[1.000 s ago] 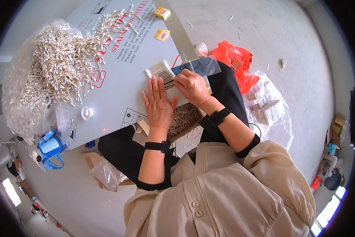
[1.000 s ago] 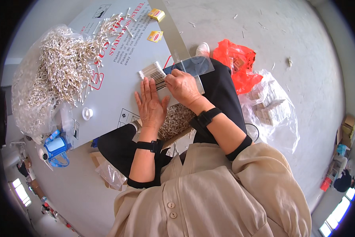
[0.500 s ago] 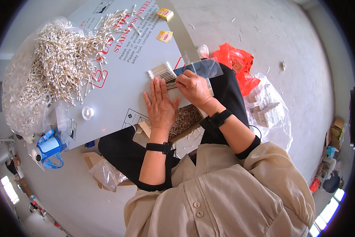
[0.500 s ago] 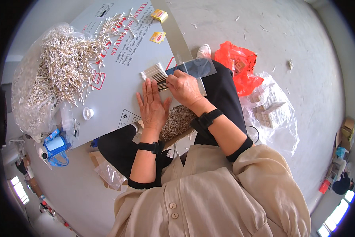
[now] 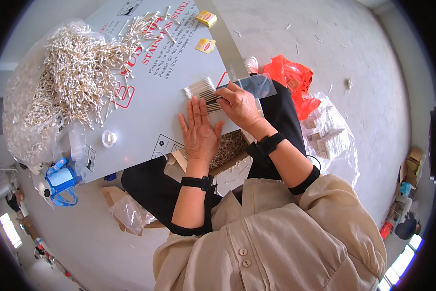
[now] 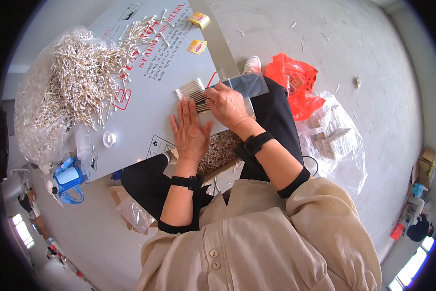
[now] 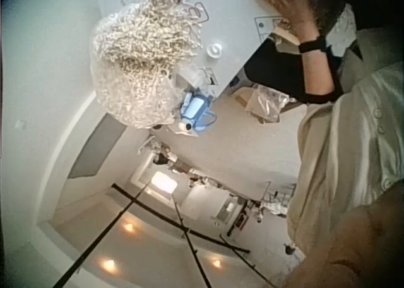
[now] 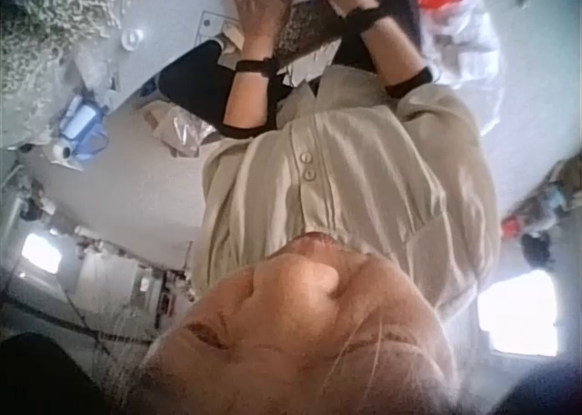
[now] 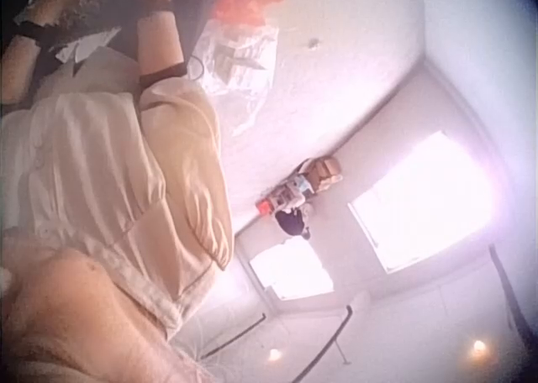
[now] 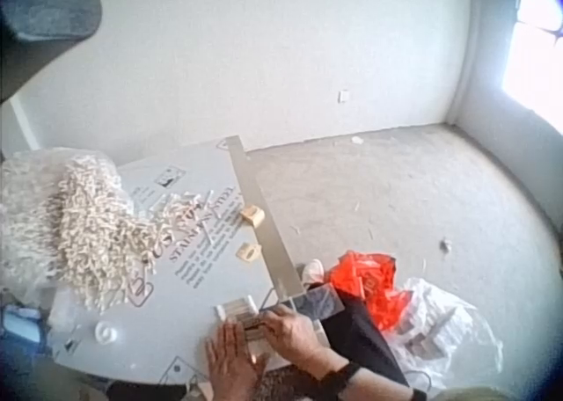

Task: Arrange and pack cotton swabs into small plastic sleeves.

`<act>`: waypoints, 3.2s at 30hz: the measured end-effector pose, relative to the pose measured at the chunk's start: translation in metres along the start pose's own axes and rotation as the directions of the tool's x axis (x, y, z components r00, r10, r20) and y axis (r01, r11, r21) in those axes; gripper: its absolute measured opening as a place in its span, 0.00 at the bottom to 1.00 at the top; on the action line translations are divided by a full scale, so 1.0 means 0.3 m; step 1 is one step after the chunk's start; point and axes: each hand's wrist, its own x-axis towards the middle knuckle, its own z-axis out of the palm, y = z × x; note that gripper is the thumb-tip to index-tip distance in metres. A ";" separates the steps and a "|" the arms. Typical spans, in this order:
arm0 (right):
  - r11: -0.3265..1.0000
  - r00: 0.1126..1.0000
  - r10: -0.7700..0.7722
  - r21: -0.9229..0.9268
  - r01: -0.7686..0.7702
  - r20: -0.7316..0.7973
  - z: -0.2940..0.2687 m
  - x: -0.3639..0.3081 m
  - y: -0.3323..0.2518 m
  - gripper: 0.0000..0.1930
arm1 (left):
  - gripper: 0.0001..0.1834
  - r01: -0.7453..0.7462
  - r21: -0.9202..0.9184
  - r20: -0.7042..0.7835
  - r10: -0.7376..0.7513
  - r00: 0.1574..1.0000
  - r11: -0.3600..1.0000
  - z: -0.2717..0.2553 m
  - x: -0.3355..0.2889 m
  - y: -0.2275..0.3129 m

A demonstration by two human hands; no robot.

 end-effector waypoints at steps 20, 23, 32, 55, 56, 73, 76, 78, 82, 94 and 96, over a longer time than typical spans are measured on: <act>1.000 1.000 -0.011 0.022 0.011 -0.008 0.009 0.042 0.000 0.06 | 0.42 -0.005 -0.032 -0.010 0.004 1.000 0.999 0.004 -0.001 -0.001; 1.000 1.000 -0.008 0.004 0.008 0.001 0.014 0.049 -0.004 0.05 | 0.42 -0.002 -0.036 -0.013 0.001 1.000 0.999 0.006 -0.001 -0.002; 0.999 1.000 -0.019 0.040 0.019 -0.003 0.024 0.049 0.010 0.04 | 0.43 0.006 -0.048 -0.005 -0.006 1.000 0.999 -0.006 -0.001 0.002; 0.996 0.996 -0.087 -0.004 0.087 0.035 0.043 0.122 0.022 0.02 | 0.43 0.002 -0.062 -0.019 -0.003 1.000 0.998 -0.003 -0.002 0.003; 0.995 0.995 -0.096 -0.004 0.096 0.036 0.046 0.115 0.025 0.02 | 0.43 0.003 -0.074 -0.022 -0.005 1.000 0.997 -0.004 -0.003 0.003; 0.993 0.993 -0.106 0.049 0.103 0.059 0.043 0.202 0.045 0.03 | 0.42 -0.054 -0.068 0.015 0.055 0.998 0.996 -0.003 0.038 -0.014; 0.983 0.975 -0.186 0.025 0.184 0.123 0.054 0.261 0.059 0.03 | 0.42 -0.053 -0.047 0.036 0.055 0.998 0.997 -0.005 0.039 -0.012; 0.979 0.970 -0.205 0.038 0.201 0.130 0.047 0.286 0.059 0.04 | 0.42 -0.052 -0.024 0.030 0.053 0.998 0.998 -0.002 0.039 -0.013; 0.983 0.976 -0.181 0.050 0.176 0.120 -0.020 0.232 0.051 0.07 | 0.43 -0.059 -0.046 0.011 0.059 0.998 0.997 -0.002 0.037 -0.014; 0.848 0.889 -0.406 -0.275 0.452 0.211 -0.064 -0.008 0.041 0.23 | 0.39 -0.059 -0.010 0.010 0.060 0.998 0.998 -0.004 0.047 -0.014; 0.834 0.883 -0.426 -0.291 0.468 0.198 -0.059 -0.008 0.049 0.21 | 0.40 -0.045 -0.005 0.029 0.045 0.999 0.999 -0.006 0.044 -0.014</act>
